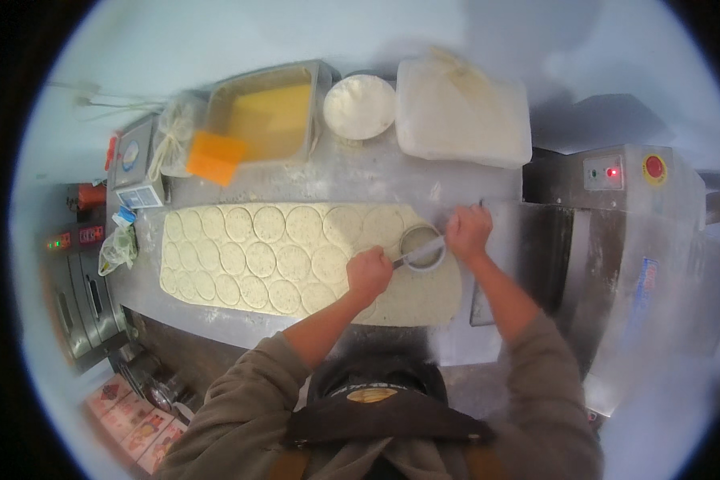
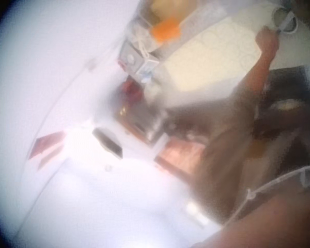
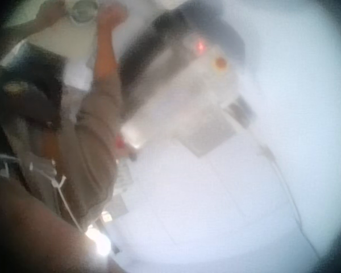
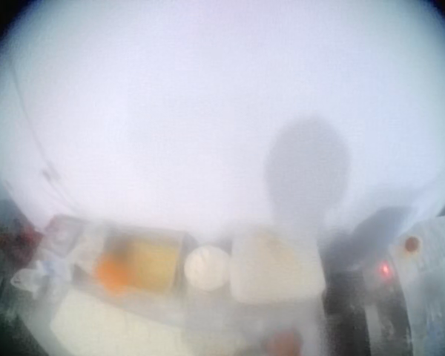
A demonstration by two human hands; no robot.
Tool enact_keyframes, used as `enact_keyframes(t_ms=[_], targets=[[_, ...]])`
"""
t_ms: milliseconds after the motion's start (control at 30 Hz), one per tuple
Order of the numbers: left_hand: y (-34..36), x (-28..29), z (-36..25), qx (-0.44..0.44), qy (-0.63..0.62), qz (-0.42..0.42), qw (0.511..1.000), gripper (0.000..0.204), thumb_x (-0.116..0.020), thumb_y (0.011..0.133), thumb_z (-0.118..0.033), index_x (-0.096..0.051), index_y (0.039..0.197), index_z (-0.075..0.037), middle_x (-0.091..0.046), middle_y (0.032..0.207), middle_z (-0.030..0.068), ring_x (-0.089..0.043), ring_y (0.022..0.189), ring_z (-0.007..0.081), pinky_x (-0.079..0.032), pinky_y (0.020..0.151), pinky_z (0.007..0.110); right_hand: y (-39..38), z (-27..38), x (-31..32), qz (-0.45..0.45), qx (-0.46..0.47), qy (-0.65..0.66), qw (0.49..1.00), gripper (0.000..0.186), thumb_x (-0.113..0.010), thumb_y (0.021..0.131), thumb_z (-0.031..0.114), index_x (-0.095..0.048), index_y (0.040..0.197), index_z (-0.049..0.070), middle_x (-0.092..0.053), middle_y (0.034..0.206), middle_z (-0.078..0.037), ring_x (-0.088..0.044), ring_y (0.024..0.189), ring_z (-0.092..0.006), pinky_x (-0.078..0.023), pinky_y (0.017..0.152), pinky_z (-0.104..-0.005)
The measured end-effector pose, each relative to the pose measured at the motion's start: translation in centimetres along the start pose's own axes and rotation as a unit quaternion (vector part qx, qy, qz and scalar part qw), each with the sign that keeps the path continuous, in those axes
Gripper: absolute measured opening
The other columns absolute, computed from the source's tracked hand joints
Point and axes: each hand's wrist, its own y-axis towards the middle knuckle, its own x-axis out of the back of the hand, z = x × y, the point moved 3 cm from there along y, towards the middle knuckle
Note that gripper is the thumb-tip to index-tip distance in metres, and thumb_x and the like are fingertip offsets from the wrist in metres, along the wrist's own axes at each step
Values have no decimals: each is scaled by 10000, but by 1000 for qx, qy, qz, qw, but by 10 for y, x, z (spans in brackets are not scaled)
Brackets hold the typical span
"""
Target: The person places baked buns into a plastic bag using tongs, then uses a round cutter to cut circular pieces from a large sheet of dough on a metal table. They remove the excess dough and place some cut pieces onto a digital scale.
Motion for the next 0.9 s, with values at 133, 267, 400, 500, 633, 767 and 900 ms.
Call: enact_keyframes(t_ms=[133,267,400,500,633,767,900], targets=[[1,-4,5,3,-13,-13,1000,252,-559,901,-249,-671,792,-52,-696,800,235,-683,795,444,-523,726,579,-1,3,0,-21,7,-34,999,187,-609,817,183,-577,661,85,-565,685,-158,-557,705,-387,-432,710,-517],[0,-5,7,-32,-24,-42,998,270,-550,905,-263,-672,791,-50,-697,816,240,-680,823,455,-520,752,582,0,7,2,1,9,-58,998,206,-629,842,168,-565,670,74,-554,689,-155,-547,700,-390,-432,705,-524],[-15,-1,6,-31,-44,-52,997,272,-552,904,-264,-677,802,-44,-696,817,242,-677,823,462,-515,750,585,2,18,21,8,-1,-30,1000,234,-662,846,169,-557,662,70,-556,687,-154,-550,697,-383,-438,696,-518],[-43,5,8,-31,-81,-60,994,255,-565,894,-249,-680,805,-39,-689,794,242,-674,797,466,-514,729,583,-9,34,44,-26,5,-24,999,215,-676,833,180,-618,655,75,-571,671,-158,-568,714,-378,-445,719,-515],[-83,11,23,-25,-86,-74,993,232,-584,875,-230,-680,789,-37,-678,760,242,-671,760,469,-515,700,583,-44,58,51,34,-29,-53,998,205,-678,834,180,-629,665,75,-586,669,-150,-568,702,-374,-441,704,-510],[-98,7,37,-13,-103,-81,991,240,-589,873,-230,-679,769,-34,-679,763,238,-671,755,469,-517,690,581,-66,67,41,41,-38,-48,997,204,-675,835,184,-640,669,71,-600,656,-156,-584,697,-382,-444,691,-510],[-97,2,46,-25,-79,-90,992,249,-589,883,-227,-685,767,-29,-682,769,232,-669,759,470,-519,692,572,-74,64,30,57,-53,-57,995,197,-675,831,191,-655,680,66,-613,662,-165,-603,708,-390,-456,699,-521]])
